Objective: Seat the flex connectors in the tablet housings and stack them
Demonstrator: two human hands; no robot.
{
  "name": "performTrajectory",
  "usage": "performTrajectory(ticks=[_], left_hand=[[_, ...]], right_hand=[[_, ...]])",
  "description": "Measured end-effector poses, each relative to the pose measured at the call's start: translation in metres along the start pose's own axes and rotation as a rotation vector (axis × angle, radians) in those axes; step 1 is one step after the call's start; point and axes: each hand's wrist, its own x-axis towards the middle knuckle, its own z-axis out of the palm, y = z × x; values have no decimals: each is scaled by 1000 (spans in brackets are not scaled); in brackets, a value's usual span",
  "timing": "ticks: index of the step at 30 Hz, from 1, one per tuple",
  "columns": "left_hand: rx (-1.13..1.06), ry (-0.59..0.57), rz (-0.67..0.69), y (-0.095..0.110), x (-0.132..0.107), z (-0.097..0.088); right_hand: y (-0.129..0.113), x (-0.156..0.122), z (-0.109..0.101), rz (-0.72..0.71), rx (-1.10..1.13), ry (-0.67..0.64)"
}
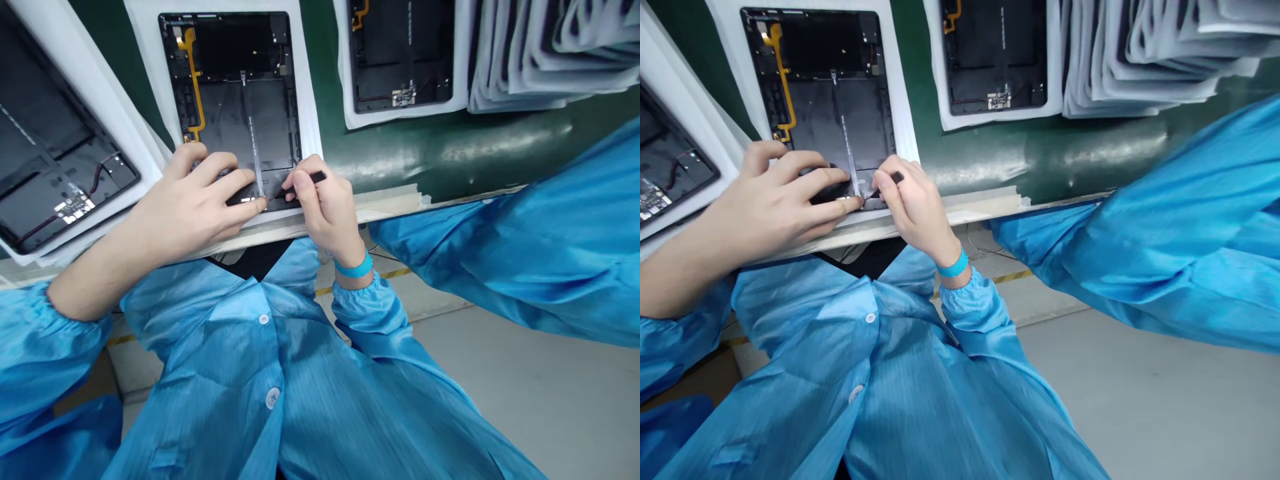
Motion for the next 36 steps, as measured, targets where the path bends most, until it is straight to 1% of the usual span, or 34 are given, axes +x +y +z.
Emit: performTrajectory(ticks=[5,7,9,12,16,22,27,29,32,34,36], left_hand=[[39,40,27,-2,3,0],[-5,5,-3,-3,4,0],[-97,-35,-36,-3,5,-1],[-183,-57,-53,-4,6,-3],[-118,-94,-36,-5,8,-7],[9,-42,44,-7,12,-9],[13,-39,35,-7,13,-12],[43,-42,49,-9,14,-10],[30,-57,46,-13,15,-2],[-52,-35,8,-13,16,2],[-80,19,-36,-9,15,-1]], right_hand=[[-1,1,-1,8,17,-25],[-1,2,-1,4,18,-33],[-1,2,-1,-2,13,-36],[-1,2,-1,-12,4,-34],[0,2,-1,-30,2,-32],[2,3,0,-44,-26,-37],[2,4,0,-104,-91,-39],[2,8,0,-117,-103,-71],[4,17,-4,-126,-134,-173],[3,24,-9,-141,-158,-227],[-1,27,-15,-157,-162,-229]])
